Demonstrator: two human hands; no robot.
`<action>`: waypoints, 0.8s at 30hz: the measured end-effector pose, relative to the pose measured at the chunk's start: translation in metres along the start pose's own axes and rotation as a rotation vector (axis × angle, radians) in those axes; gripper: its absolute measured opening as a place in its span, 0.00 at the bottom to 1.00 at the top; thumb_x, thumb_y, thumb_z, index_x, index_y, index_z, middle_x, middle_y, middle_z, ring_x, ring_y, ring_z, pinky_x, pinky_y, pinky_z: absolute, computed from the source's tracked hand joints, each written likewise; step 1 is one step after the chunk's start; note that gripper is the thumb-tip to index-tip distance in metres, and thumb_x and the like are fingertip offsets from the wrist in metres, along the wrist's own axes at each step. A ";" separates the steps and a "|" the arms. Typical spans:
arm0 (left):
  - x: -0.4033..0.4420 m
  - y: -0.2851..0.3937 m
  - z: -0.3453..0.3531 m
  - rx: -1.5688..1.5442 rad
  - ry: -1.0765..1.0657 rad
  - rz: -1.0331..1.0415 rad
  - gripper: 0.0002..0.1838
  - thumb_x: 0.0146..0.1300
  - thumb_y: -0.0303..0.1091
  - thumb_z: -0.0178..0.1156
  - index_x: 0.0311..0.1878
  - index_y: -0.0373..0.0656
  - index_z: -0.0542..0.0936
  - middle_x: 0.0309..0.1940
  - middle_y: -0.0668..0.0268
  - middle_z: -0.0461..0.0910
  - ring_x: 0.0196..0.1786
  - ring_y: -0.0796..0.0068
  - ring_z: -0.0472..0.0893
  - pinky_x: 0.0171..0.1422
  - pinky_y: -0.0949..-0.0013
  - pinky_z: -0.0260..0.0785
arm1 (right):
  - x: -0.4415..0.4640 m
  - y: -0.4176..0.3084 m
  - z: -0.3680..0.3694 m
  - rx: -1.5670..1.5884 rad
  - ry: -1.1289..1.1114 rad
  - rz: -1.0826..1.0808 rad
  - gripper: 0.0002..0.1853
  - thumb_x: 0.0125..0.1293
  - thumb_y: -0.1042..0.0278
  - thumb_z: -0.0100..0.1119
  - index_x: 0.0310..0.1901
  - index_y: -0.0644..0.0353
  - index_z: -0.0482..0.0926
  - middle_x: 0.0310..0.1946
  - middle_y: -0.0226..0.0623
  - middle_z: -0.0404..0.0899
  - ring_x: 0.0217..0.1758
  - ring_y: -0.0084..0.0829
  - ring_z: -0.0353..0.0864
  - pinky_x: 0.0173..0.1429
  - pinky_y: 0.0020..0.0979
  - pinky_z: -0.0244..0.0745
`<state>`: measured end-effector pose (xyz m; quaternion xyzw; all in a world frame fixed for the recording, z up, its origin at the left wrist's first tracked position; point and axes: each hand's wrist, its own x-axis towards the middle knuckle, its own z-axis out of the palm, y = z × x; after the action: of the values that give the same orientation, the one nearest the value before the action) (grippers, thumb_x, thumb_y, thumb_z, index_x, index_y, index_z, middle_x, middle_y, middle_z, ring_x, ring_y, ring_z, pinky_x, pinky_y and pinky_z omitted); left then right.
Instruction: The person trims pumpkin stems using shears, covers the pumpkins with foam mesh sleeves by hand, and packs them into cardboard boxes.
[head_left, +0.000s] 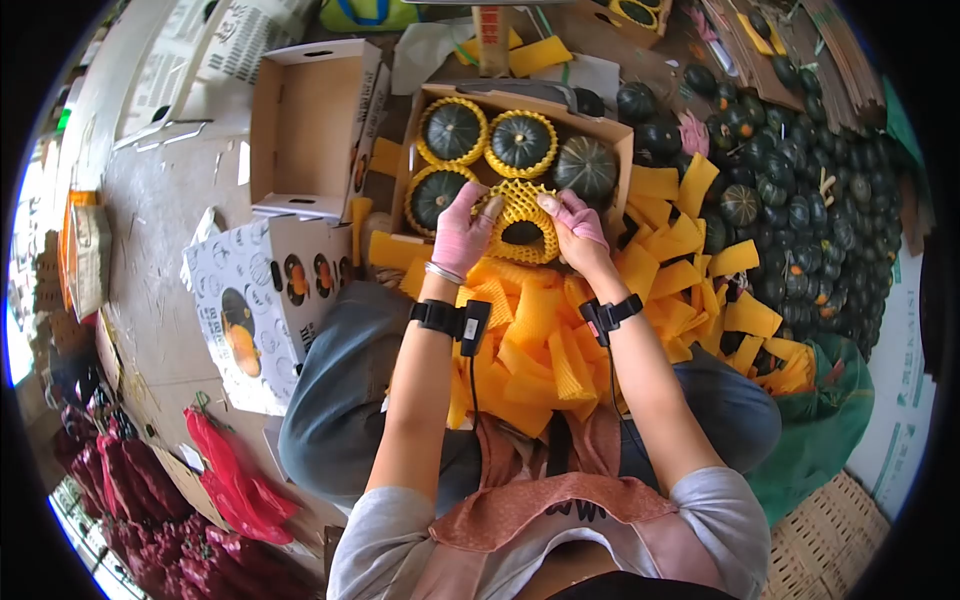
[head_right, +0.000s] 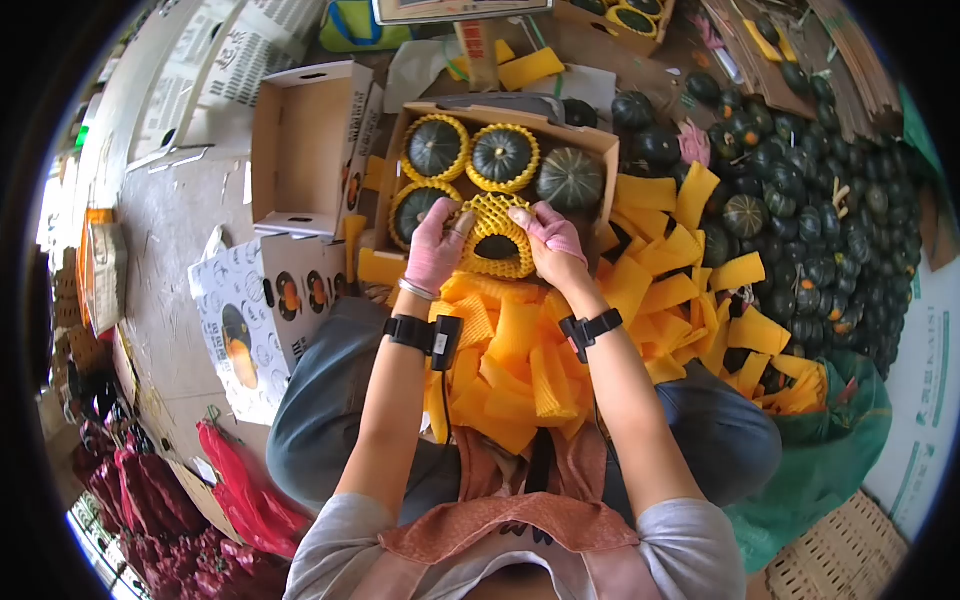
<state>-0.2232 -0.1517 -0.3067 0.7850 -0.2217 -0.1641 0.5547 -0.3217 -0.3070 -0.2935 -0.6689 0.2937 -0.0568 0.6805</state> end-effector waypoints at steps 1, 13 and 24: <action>0.005 0.007 0.000 -0.007 -0.035 -0.019 0.11 0.62 0.32 0.62 0.42 0.38 0.73 0.27 0.64 0.76 0.26 0.79 0.69 0.33 0.72 0.68 | 0.001 -0.003 -0.003 -0.014 0.005 -0.032 0.11 0.66 0.65 0.58 0.30 0.64 0.75 0.23 0.26 0.63 0.29 0.17 0.57 0.33 0.19 0.60; 0.040 -0.040 0.008 -0.682 0.068 -0.359 0.09 0.63 0.32 0.62 0.38 0.36 0.75 0.29 0.70 0.76 0.32 0.83 0.70 0.39 0.76 0.65 | 0.054 0.054 0.016 0.198 0.266 -0.333 0.11 0.65 0.75 0.56 0.49 0.63 0.79 0.41 0.32 0.83 0.45 0.18 0.78 0.50 0.22 0.72; 0.002 0.022 -0.010 0.435 -0.109 0.294 0.30 0.52 0.35 0.69 0.60 0.47 0.73 0.55 0.56 0.70 0.55 0.57 0.73 0.59 0.63 0.67 | -0.012 -0.011 0.018 -0.733 0.357 -0.469 0.12 0.62 0.56 0.60 0.42 0.52 0.79 0.33 0.43 0.75 0.32 0.44 0.79 0.34 0.38 0.74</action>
<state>-0.2207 -0.1511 -0.2825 0.8351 -0.3931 -0.0722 0.3780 -0.3194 -0.2865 -0.2809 -0.8933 0.2476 -0.2156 0.3069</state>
